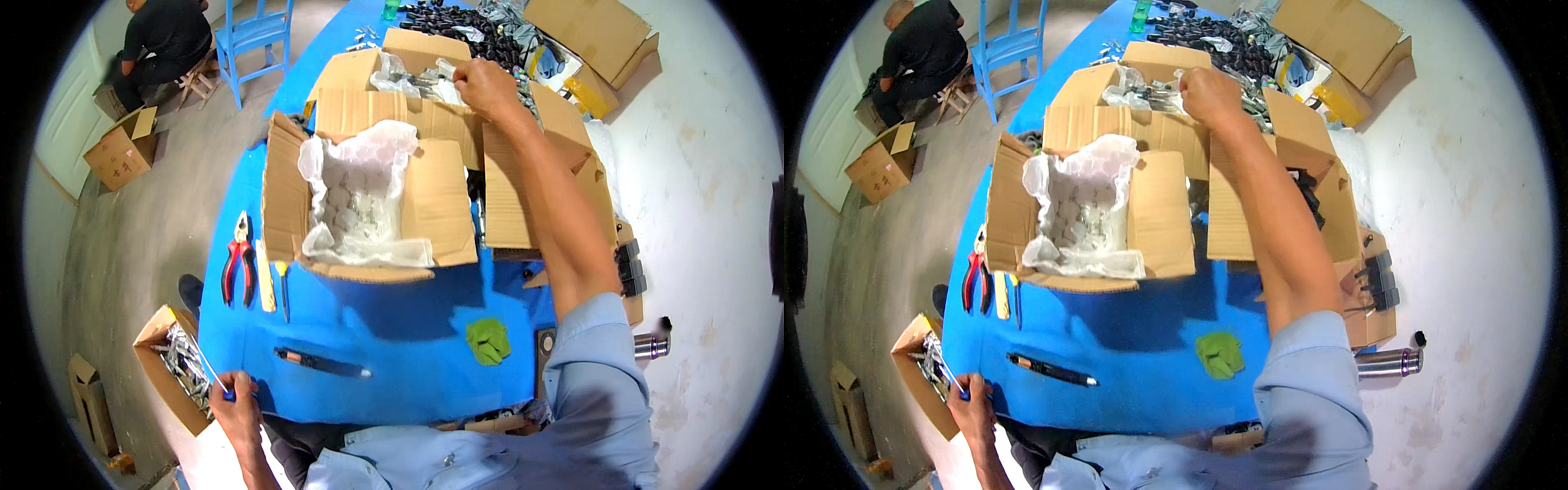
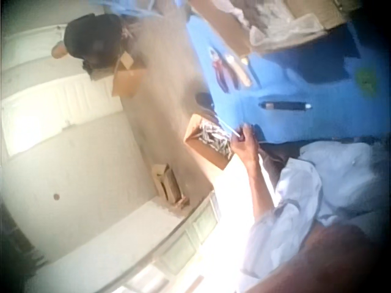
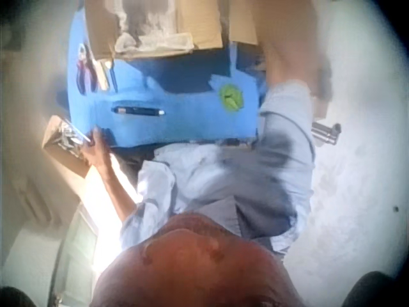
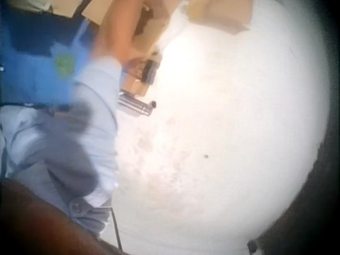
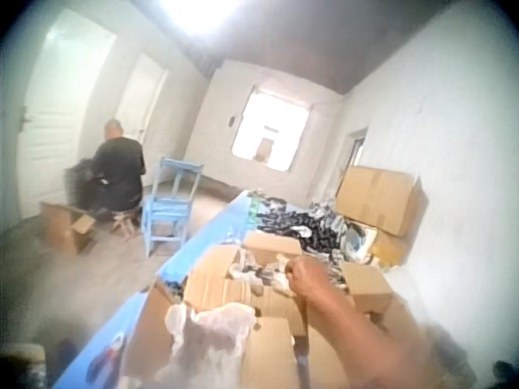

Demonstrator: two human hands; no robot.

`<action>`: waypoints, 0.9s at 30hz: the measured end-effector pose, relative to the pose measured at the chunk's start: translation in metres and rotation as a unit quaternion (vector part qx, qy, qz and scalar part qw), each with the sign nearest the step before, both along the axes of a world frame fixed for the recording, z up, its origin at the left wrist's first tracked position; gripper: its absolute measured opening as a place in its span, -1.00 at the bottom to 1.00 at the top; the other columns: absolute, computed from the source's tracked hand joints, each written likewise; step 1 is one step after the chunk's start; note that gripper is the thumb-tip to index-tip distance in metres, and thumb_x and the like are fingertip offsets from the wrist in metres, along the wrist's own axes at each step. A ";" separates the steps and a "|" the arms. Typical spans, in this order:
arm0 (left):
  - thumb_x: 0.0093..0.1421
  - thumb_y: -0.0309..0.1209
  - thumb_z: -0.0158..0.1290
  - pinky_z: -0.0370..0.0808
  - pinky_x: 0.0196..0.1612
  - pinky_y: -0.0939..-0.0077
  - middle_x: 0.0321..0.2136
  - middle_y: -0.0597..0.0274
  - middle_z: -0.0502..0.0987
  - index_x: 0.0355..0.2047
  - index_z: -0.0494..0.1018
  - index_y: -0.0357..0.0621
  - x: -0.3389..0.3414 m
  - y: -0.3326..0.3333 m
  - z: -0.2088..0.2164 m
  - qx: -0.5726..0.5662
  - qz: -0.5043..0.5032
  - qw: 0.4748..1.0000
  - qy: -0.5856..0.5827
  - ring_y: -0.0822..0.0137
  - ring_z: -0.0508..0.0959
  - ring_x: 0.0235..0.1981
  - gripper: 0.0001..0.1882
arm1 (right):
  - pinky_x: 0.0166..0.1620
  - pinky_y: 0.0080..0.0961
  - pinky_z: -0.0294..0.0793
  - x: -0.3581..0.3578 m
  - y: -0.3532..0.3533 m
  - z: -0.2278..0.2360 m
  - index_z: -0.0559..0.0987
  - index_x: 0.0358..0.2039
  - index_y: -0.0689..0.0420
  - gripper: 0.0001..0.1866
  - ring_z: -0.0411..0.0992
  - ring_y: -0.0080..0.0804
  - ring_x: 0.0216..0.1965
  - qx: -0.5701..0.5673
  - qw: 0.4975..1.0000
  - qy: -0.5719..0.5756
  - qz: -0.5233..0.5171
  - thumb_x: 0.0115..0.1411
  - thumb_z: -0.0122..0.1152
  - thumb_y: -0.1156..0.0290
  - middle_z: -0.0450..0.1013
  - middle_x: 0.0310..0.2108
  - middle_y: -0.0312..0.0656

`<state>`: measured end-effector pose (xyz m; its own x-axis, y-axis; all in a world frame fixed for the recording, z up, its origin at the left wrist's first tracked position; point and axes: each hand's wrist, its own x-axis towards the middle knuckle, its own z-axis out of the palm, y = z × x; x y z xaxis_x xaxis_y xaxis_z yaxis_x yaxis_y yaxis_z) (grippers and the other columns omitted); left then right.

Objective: The person uses a screwdriver to pick up metal screws from a cardboard box and inserts them into a black plastic component held in their other hand. They repeat this process multiple times, retrieving screws from the box and placing them into the component on a blue workbench.

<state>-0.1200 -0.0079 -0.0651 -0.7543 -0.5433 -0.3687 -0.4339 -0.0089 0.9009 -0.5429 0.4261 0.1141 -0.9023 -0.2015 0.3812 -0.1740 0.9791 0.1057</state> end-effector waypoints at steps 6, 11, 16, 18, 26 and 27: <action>0.29 -0.37 0.20 0.37 -0.39 0.59 -0.55 0.28 0.52 -0.38 0.49 -0.26 0.002 0.000 -0.017 -0.057 -0.007 0.998 -0.003 0.49 0.45 -0.51 -0.79 | -0.10 -0.06 0.62 -0.060 0.006 -0.039 0.77 -0.32 -0.01 -0.83 0.64 0.03 -0.15 0.058 0.997 -0.011 -0.051 0.12 0.25 0.38 0.67 -0.25 -0.01; 0.30 -0.30 0.23 0.32 -0.40 0.55 -0.56 0.32 0.48 -0.39 0.48 -0.24 0.005 -0.002 -0.019 -0.105 -0.005 0.995 -0.003 0.49 0.42 -0.50 -0.73 | -0.09 0.00 0.60 -0.080 -0.008 -0.051 0.74 -0.33 0.16 -0.80 0.64 0.06 -0.12 0.059 0.997 -0.040 -0.017 0.19 0.20 0.37 0.66 -0.23 0.08; 0.27 -0.23 0.30 0.47 -0.36 0.48 -0.47 0.23 0.58 -0.21 0.60 -0.36 0.006 -0.004 -0.010 -0.102 -0.028 0.994 -0.041 0.41 0.50 -0.44 -0.64 | -0.06 0.00 0.58 -0.092 -0.013 -0.061 0.75 -0.30 0.17 -0.78 0.63 0.07 -0.08 0.055 0.995 -0.072 -0.029 0.19 0.20 0.37 0.66 -0.20 0.10; 0.28 -0.25 0.29 0.47 -0.36 0.50 -0.46 0.24 0.57 -0.22 0.60 -0.38 0.004 -0.003 -0.006 -0.114 -0.035 0.992 -0.044 0.41 0.50 -0.44 -0.65 | -0.07 -0.03 0.58 -0.095 -0.012 -0.065 0.76 -0.31 0.08 -0.81 0.63 0.05 -0.09 0.064 0.995 -0.071 -0.041 0.15 0.22 0.40 0.66 -0.22 0.04; 0.28 -0.22 0.32 0.49 -0.32 0.49 -0.38 0.20 0.60 -0.16 0.57 -0.37 0.007 -0.003 -0.003 -0.124 -0.032 0.991 -0.049 0.41 0.52 -0.40 -0.61 | 0.00 -0.02 0.57 -0.098 -0.015 -0.070 0.75 -0.27 0.15 -0.78 0.62 0.10 -0.05 0.044 0.992 -0.110 -0.044 0.15 0.19 0.44 0.65 -0.14 0.13; 0.28 -0.23 0.32 0.50 -0.32 0.49 -0.37 0.20 0.60 -0.16 0.57 -0.36 0.009 -0.004 -0.004 -0.119 -0.031 0.991 -0.049 0.41 0.52 -0.40 -0.62 | 0.00 -0.02 0.57 -0.097 -0.017 -0.071 0.75 -0.27 0.16 -0.78 0.62 0.10 -0.05 0.036 0.992 -0.106 -0.052 0.15 0.19 0.44 0.65 -0.14 0.13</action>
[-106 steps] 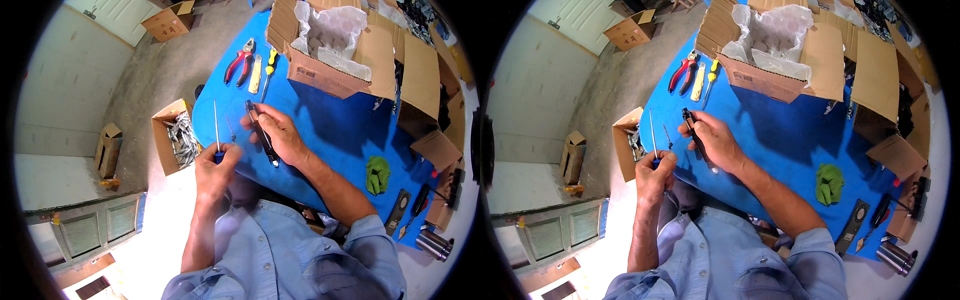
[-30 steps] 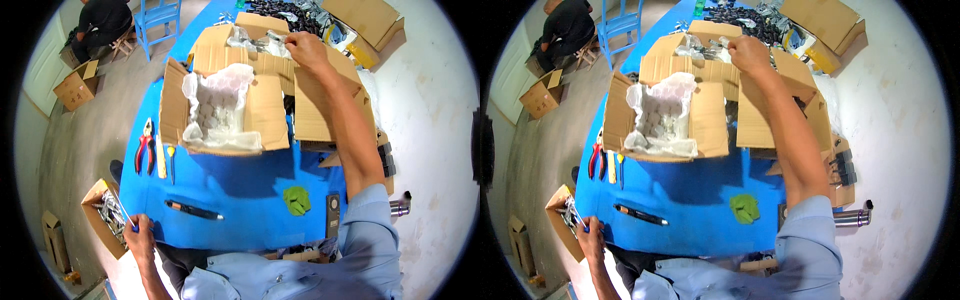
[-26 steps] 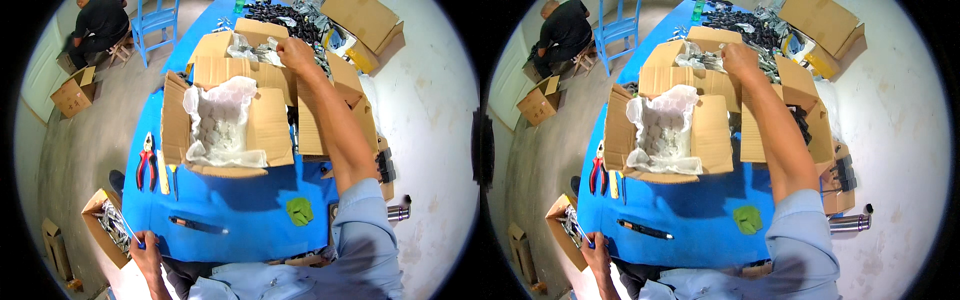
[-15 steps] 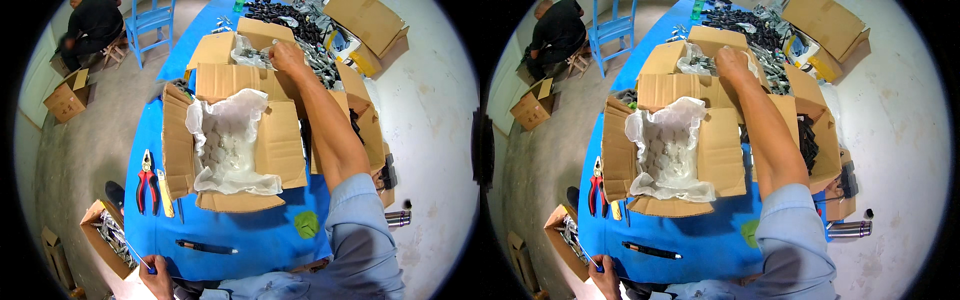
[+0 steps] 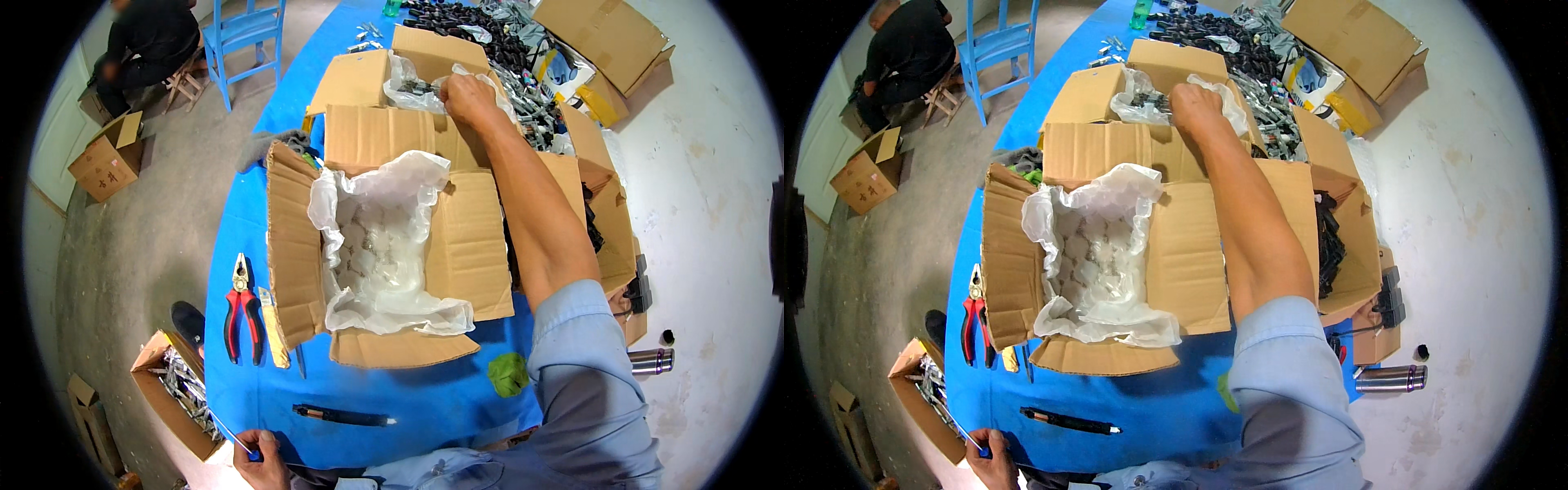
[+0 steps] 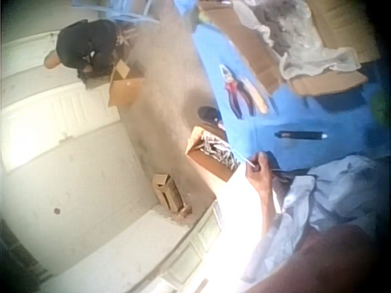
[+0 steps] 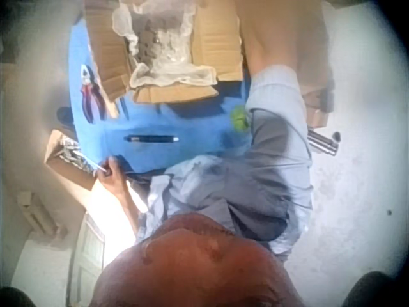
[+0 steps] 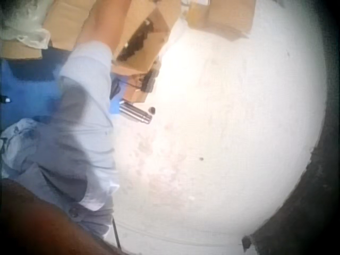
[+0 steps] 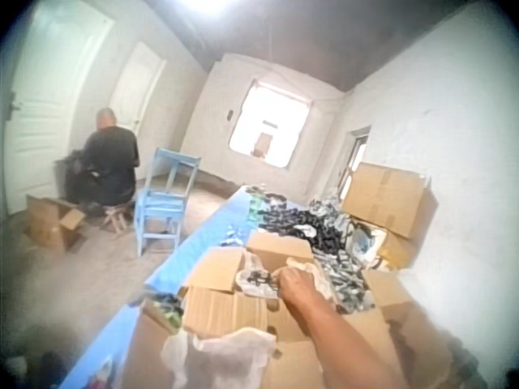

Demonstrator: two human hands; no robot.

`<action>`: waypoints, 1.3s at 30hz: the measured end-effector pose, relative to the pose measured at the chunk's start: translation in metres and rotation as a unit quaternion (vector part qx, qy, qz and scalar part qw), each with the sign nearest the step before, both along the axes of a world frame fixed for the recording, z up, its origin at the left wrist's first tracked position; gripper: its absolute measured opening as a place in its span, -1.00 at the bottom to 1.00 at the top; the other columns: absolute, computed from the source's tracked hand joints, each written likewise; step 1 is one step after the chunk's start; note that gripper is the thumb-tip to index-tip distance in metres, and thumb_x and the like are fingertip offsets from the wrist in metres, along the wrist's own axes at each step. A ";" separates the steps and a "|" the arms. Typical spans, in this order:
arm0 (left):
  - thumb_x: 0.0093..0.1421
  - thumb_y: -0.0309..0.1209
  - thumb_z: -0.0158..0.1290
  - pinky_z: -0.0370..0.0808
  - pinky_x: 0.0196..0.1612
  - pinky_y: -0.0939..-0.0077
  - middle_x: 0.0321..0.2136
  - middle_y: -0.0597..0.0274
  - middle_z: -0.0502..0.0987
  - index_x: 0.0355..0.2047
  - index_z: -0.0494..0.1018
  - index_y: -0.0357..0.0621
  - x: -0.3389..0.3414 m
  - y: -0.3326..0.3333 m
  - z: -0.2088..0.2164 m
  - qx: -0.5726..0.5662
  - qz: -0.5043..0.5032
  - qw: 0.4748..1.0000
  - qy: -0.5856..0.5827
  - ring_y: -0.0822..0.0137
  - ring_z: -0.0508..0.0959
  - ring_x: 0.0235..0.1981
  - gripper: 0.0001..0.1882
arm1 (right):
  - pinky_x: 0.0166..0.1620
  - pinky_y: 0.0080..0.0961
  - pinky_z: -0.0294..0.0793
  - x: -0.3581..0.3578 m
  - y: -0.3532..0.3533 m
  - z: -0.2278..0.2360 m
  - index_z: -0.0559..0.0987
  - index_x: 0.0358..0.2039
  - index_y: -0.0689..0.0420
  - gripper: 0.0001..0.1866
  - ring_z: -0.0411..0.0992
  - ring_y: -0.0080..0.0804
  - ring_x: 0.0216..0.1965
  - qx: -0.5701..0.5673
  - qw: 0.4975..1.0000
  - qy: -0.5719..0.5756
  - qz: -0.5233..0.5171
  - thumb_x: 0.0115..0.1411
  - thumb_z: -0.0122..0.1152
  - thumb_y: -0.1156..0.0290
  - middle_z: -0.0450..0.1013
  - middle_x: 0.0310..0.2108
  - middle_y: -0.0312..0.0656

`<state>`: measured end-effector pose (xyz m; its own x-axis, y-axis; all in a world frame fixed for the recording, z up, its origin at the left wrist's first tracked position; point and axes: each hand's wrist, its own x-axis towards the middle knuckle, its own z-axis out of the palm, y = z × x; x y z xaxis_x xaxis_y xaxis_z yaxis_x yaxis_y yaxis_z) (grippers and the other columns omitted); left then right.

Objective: The person uses a screwdriver to pick up metal screws from a cardboard box and inserts them into a black plastic component held in their other hand. They repeat this process multiple times, retrieving screws from the box and placing them into the component on a blue workbench.

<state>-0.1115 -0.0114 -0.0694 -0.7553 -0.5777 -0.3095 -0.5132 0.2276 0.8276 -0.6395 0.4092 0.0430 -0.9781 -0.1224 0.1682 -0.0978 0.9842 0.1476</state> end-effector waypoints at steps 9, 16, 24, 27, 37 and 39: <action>0.27 -0.26 0.31 0.50 -0.30 0.52 -0.36 0.20 0.60 -0.18 0.56 -0.34 -0.003 0.005 0.003 0.029 0.006 0.999 -0.011 0.41 0.54 -0.37 -0.66 | -0.02 -0.01 0.60 0.014 0.006 0.005 0.75 -0.24 0.17 -0.76 0.63 0.10 -0.06 -0.006 0.997 0.064 -0.048 0.15 0.18 0.43 0.65 -0.15 0.11; 0.29 -0.36 0.23 0.41 -0.36 0.53 -0.53 0.26 0.52 -0.39 0.48 -0.30 -0.008 0.006 -0.007 0.028 0.015 0.998 0.058 0.46 0.47 -0.47 -0.76 | -0.06 0.06 0.61 0.056 -0.019 0.055 0.74 -0.27 0.09 -0.72 0.62 0.16 -0.14 -0.096 0.977 0.192 0.004 0.16 0.19 0.23 0.63 -0.23 0.13; 0.31 -0.32 0.22 0.43 -0.30 0.54 -0.48 0.28 0.57 -0.33 0.56 -0.31 -0.006 0.003 -0.001 0.046 0.018 0.997 0.058 0.49 0.49 -0.42 -0.75 | -0.29 -0.56 0.50 0.281 -0.092 0.141 0.71 -0.16 0.18 -0.84 0.56 -0.40 -0.37 -0.200 0.918 0.191 0.283 0.39 0.24 0.39 0.65 -0.35 -0.29; 0.32 -0.31 0.23 0.43 -0.31 0.56 -0.48 0.28 0.58 -0.31 0.57 -0.31 -0.005 0.004 -0.003 0.046 0.024 0.996 0.071 0.49 0.50 -0.43 -0.75 | -0.26 -0.45 0.59 0.372 -0.121 0.106 0.71 -0.23 0.20 -0.84 0.62 -0.28 -0.32 -0.353 0.840 -0.006 0.412 0.15 0.40 0.50 0.66 -0.29 -0.13; 0.30 -0.25 0.25 0.47 -0.34 0.53 -0.51 0.25 0.61 -0.32 0.60 -0.30 -0.006 0.007 -0.005 0.006 -0.003 0.996 0.090 0.50 0.52 -0.46 -0.70 | -0.21 -0.17 0.52 0.485 -0.158 -0.084 0.65 -0.17 0.11 -0.71 0.53 -0.11 -0.19 -0.369 0.903 -0.116 0.188 0.13 0.43 0.28 0.52 -0.26 -0.16; 0.30 -0.25 0.25 0.48 -0.34 0.52 -0.52 0.26 0.60 -0.32 0.61 -0.30 -0.009 0.012 0.000 -0.004 -0.007 0.996 0.089 0.49 0.52 -0.47 -0.71 | -0.22 -0.14 0.50 0.490 -0.158 -0.087 0.64 -0.17 0.09 -0.71 0.51 -0.11 -0.17 -0.371 0.905 -0.108 0.180 0.14 0.41 0.26 0.50 -0.26 -0.16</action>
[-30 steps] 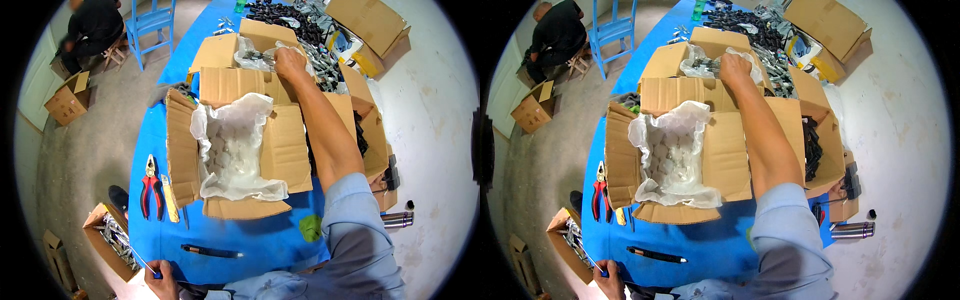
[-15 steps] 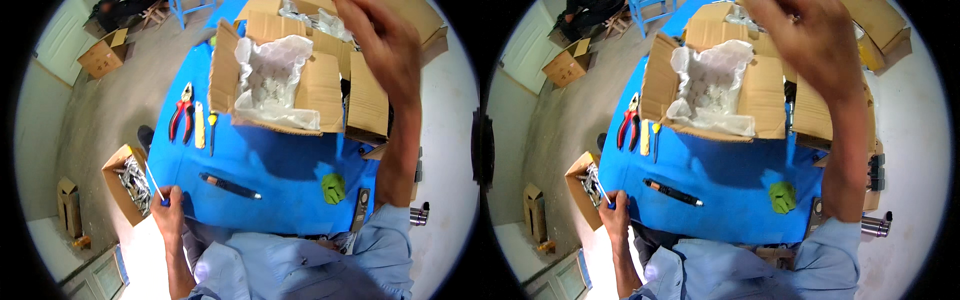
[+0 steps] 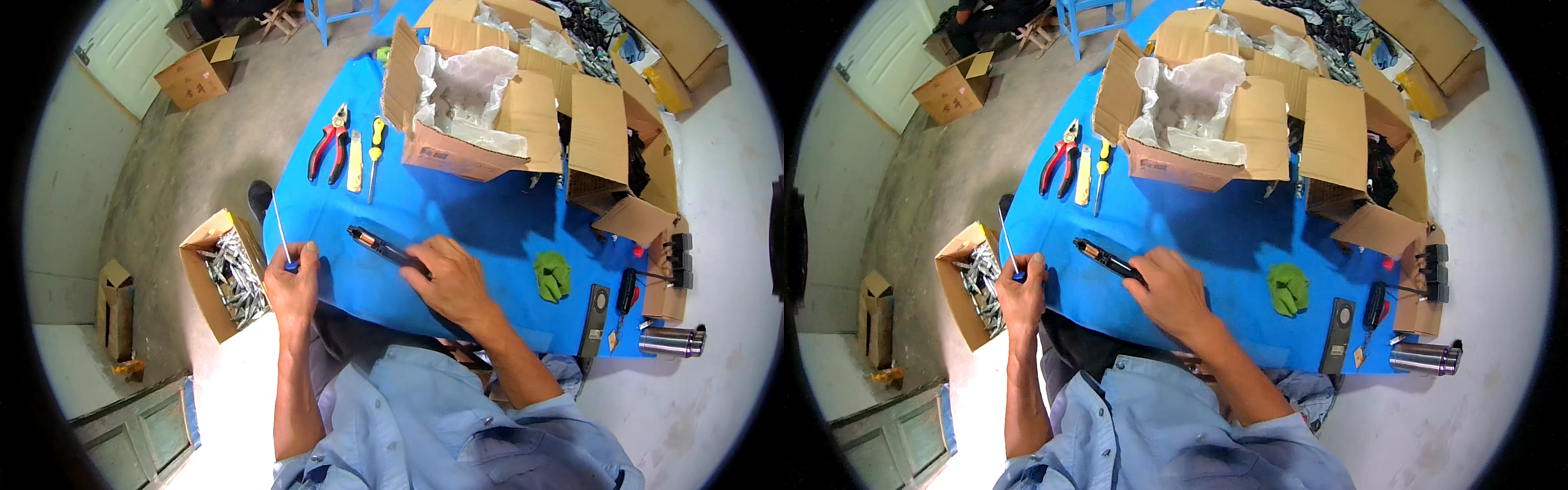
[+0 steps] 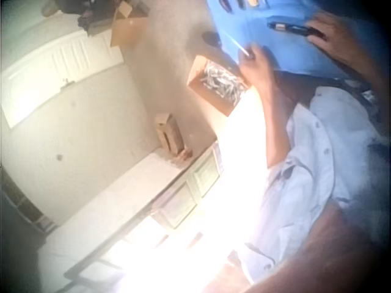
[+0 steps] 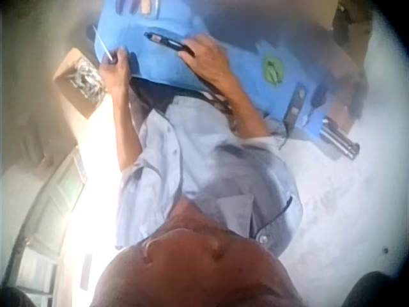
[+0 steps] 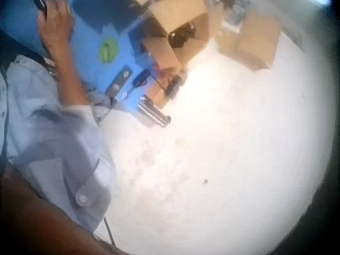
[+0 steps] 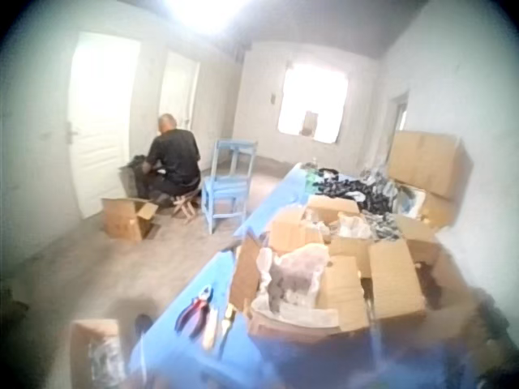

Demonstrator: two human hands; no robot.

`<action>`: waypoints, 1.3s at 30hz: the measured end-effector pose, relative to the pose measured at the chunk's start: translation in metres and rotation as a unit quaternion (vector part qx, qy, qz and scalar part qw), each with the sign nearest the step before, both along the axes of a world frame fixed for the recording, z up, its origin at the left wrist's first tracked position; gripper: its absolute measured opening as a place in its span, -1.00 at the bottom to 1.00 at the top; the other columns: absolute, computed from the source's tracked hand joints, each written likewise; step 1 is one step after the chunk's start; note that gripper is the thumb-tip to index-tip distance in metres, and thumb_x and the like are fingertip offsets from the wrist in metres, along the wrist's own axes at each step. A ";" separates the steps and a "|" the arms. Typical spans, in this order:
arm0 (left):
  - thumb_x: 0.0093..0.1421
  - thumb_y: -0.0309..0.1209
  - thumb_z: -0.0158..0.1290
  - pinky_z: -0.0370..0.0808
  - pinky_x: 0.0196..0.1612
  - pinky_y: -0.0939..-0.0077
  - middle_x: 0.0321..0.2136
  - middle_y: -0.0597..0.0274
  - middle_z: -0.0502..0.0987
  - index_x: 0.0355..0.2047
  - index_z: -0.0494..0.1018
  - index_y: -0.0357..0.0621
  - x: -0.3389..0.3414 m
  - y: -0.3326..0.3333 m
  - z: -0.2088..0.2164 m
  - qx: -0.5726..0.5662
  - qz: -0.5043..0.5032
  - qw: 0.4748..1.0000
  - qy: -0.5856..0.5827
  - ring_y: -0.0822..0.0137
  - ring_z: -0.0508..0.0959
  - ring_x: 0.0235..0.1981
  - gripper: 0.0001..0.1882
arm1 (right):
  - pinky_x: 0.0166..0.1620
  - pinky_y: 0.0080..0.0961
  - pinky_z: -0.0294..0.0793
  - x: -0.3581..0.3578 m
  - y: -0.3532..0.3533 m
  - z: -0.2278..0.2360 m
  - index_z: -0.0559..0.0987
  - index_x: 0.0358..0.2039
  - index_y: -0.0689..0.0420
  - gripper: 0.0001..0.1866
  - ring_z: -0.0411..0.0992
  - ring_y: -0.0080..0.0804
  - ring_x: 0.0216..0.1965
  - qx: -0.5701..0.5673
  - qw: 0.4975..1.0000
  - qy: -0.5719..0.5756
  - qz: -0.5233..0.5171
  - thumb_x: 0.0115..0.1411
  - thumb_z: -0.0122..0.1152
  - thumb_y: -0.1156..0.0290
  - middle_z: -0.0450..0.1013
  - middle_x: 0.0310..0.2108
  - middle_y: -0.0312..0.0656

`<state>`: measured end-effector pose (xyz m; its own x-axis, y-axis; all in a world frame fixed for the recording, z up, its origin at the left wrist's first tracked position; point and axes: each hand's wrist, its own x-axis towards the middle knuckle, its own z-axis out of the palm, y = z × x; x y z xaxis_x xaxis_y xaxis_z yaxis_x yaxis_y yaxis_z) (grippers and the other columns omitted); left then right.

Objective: The person uses a screwdriver to pick up metal screws from a cardboard box and inserts them into a black plastic component held in their other hand. They repeat this process multiple times, retrieving screws from the box and placing them into the component on a blue workbench.

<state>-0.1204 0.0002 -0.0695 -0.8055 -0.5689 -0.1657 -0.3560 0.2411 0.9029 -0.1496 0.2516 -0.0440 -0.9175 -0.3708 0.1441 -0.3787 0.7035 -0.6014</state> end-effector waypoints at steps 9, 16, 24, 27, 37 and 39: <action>0.30 -0.20 0.23 0.43 -0.39 0.53 -0.52 0.33 0.59 -0.33 0.60 -0.24 0.003 -0.006 -0.010 -0.025 -0.006 0.999 0.033 0.52 0.49 -0.49 -0.70 | -0.28 -0.15 0.49 0.017 0.006 0.003 0.61 -0.23 0.14 -0.79 0.53 -0.04 -0.31 -0.048 0.999 0.013 -0.013 0.16 0.34 0.32 0.52 -0.35 -0.12; 0.29 -0.22 0.24 0.51 -0.31 0.47 -0.51 0.20 0.64 -0.27 0.64 -0.27 0.002 -0.005 -0.013 -0.033 -0.012 0.998 0.052 0.43 0.57 -0.45 -0.70 | -0.33 -0.23 0.54 0.042 0.031 0.017 0.52 -0.05 0.14 -0.68 0.59 -0.08 -0.42 -0.129 0.984 -0.085 -0.088 0.27 0.33 0.29 0.58 -0.40 0.00; 0.35 -0.19 0.22 0.38 -0.39 0.57 -0.50 0.34 0.53 -0.28 0.57 -0.27 0.004 -0.014 -0.030 0.019 -0.025 0.999 0.043 0.51 0.43 -0.48 -0.67 | -0.25 -0.41 0.58 0.048 0.100 0.061 0.45 0.13 0.23 -0.60 0.54 -0.42 -0.35 -0.199 0.949 0.100 -0.223 0.34 0.28 0.44 0.57 -0.31 -0.15; 0.35 -0.18 0.22 0.35 -0.39 0.58 -0.51 0.35 0.52 -0.29 0.56 -0.25 0.001 -0.014 -0.039 0.036 -0.036 0.997 0.051 0.53 0.42 -0.48 -0.67 | -0.16 -0.44 0.57 0.032 0.161 0.086 0.48 0.14 0.26 -0.63 0.54 -0.44 -0.23 -0.176 0.904 0.193 -0.339 0.37 0.22 0.42 0.58 -0.23 -0.12; 0.35 -0.21 0.21 0.33 -0.40 0.56 -0.52 0.36 0.51 -0.30 0.55 -0.23 0.000 -0.014 -0.031 -0.002 -0.021 0.999 0.032 0.52 0.41 -0.48 -0.70 | 0.12 -0.12 0.49 -0.090 0.302 0.150 0.67 -0.02 0.22 -0.49 0.56 0.10 0.00 0.177 0.877 0.153 -0.420 0.32 0.20 0.00 0.63 -0.07 0.06; 0.35 -0.21 0.21 0.32 -0.41 0.57 -0.52 0.37 0.50 -0.31 0.55 -0.23 0.004 -0.017 -0.031 0.009 -0.023 0.998 0.051 0.53 0.39 -0.49 -0.71 | 0.12 -0.16 0.49 -0.084 0.286 0.141 0.68 -0.04 0.22 -0.52 0.55 0.06 0.02 0.130 0.886 0.228 -0.382 0.32 0.21 0.04 0.62 -0.03 0.06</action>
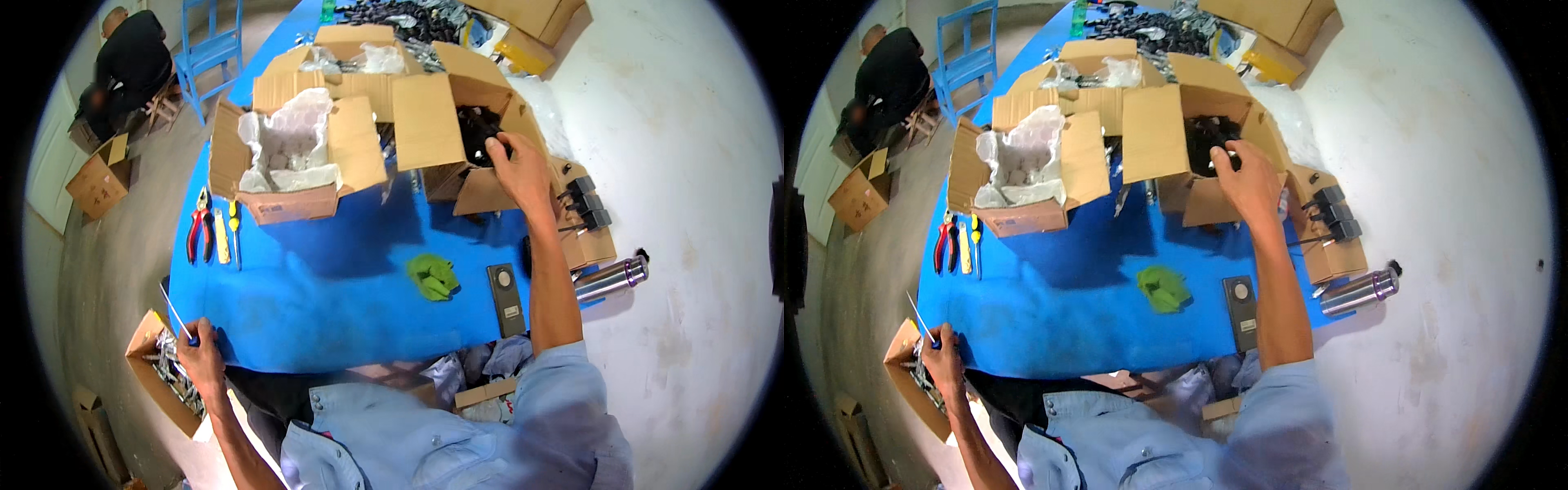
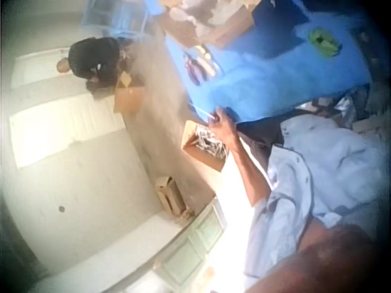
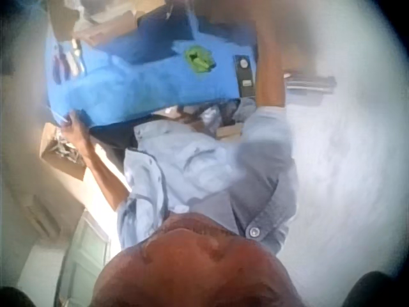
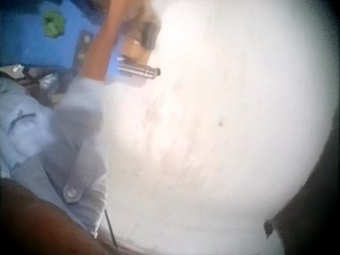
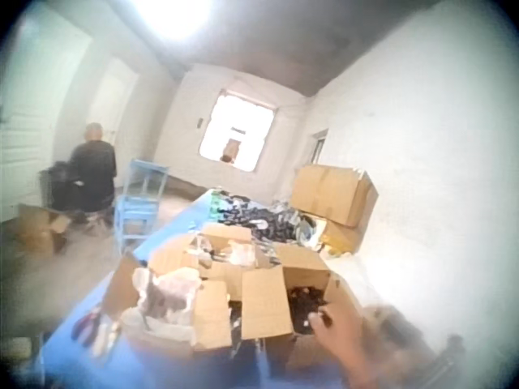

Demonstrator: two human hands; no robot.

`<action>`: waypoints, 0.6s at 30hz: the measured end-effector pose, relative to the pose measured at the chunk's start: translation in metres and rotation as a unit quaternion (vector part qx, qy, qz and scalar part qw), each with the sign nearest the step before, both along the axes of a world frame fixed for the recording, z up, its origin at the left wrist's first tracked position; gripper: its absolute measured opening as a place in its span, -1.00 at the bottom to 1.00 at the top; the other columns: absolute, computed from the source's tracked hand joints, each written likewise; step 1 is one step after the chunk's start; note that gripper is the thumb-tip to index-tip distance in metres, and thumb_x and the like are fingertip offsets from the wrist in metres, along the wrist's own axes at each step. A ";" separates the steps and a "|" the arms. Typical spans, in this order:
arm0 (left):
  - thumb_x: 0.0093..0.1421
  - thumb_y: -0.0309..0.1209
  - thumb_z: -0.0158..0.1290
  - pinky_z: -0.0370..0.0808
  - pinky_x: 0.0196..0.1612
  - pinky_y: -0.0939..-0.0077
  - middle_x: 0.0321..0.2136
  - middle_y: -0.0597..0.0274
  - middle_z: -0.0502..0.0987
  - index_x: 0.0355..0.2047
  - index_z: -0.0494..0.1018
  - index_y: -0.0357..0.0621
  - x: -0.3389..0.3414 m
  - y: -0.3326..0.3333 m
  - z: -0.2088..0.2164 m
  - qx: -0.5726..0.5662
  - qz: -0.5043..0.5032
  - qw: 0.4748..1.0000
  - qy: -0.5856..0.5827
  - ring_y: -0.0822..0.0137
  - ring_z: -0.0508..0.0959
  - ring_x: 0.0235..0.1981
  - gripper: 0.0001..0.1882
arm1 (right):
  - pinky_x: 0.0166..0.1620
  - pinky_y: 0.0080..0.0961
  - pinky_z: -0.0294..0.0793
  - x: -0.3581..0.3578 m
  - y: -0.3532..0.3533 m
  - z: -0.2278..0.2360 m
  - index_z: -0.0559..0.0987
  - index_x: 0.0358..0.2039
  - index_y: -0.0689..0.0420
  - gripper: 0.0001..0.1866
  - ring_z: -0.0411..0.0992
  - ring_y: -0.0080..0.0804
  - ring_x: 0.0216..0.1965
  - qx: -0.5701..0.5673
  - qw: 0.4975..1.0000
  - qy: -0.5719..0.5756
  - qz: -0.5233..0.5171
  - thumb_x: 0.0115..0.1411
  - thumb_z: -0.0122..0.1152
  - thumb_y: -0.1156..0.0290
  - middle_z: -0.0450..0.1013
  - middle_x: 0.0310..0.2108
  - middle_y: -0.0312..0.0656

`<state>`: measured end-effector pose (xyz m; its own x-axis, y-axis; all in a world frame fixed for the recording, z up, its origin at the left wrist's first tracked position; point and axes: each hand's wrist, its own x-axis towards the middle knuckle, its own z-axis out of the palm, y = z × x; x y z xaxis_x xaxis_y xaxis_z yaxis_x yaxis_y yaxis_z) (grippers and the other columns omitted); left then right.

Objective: The person uses a screwdriver to pick up metal screws from a cardboard box and inserts them into a black plastic component held in their other hand. They repeat this process multiple times, retrieving screws from the box and placing them into the component on a blue workbench.

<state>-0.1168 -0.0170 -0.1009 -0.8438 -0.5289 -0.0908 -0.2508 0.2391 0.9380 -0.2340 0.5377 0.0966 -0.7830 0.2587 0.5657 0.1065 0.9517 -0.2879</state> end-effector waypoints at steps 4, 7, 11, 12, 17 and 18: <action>0.36 -0.22 0.21 0.26 -0.48 0.61 -0.53 0.41 0.47 -0.32 0.54 -0.21 -0.002 0.006 0.008 0.031 -0.014 0.999 -0.011 0.59 0.33 -0.53 -0.71 | 0.09 -0.25 0.51 0.030 -0.020 -0.021 0.68 -0.11 0.24 -0.68 0.56 -0.03 0.01 -0.034 0.994 0.093 0.041 0.31 0.27 0.23 0.61 -0.05 0.00; 0.36 -0.21 0.22 0.24 -0.50 0.64 -0.53 0.42 0.48 -0.32 0.55 -0.21 -0.002 0.001 -0.002 0.024 -0.021 0.999 0.004 0.61 0.33 -0.54 -0.71 | 0.07 -0.29 0.52 0.051 -0.028 -0.036 0.68 -0.15 0.24 -0.79 0.57 -0.10 -0.05 -0.044 0.987 0.140 0.068 0.30 0.27 0.38 0.61 -0.12 -0.03; 0.33 -0.24 0.22 0.30 -0.48 0.61 -0.54 0.38 0.51 -0.33 0.58 -0.26 -0.002 -0.004 -0.003 -0.037 -0.013 0.999 0.034 0.58 0.38 -0.54 -0.72 | 0.05 -0.28 0.54 0.083 -0.070 -0.058 0.69 -0.20 0.22 -0.85 0.58 -0.13 -0.06 -0.102 0.980 0.140 0.102 0.28 0.27 0.44 0.62 -0.13 -0.05; 0.33 -0.22 0.22 0.25 -0.57 0.60 -0.55 0.40 0.50 -0.31 0.56 -0.23 -0.001 -0.004 -0.005 -0.041 -0.010 0.999 0.032 0.59 0.35 -0.61 -0.71 | 0.05 -0.28 0.54 0.093 -0.084 -0.064 0.69 -0.22 0.22 -0.86 0.58 -0.13 -0.07 -0.120 0.980 0.109 0.117 0.28 0.27 0.45 0.62 -0.14 -0.05; 0.34 -0.14 0.20 0.21 -0.66 0.60 -0.56 0.40 0.49 -0.29 0.54 -0.19 -0.002 0.011 0.019 -0.007 0.009 0.999 -0.036 0.60 0.32 -0.68 -0.67 | 0.02 -0.24 0.55 0.121 -0.151 -0.115 0.68 -0.25 0.20 -0.88 0.58 -0.11 -0.12 -0.145 0.964 0.002 0.220 0.22 0.27 0.49 0.62 -0.17 -0.05; 0.34 -0.14 0.20 0.23 -0.66 0.59 -0.56 0.39 0.50 -0.31 0.54 -0.20 -0.002 0.002 0.006 -0.037 0.004 0.999 -0.020 0.59 0.34 -0.68 -0.66 | 0.00 -0.25 0.56 0.127 -0.164 -0.121 0.68 -0.26 0.20 -0.88 0.59 -0.11 -0.12 -0.147 0.959 -0.011 0.243 0.21 0.27 0.51 0.62 -0.17 -0.05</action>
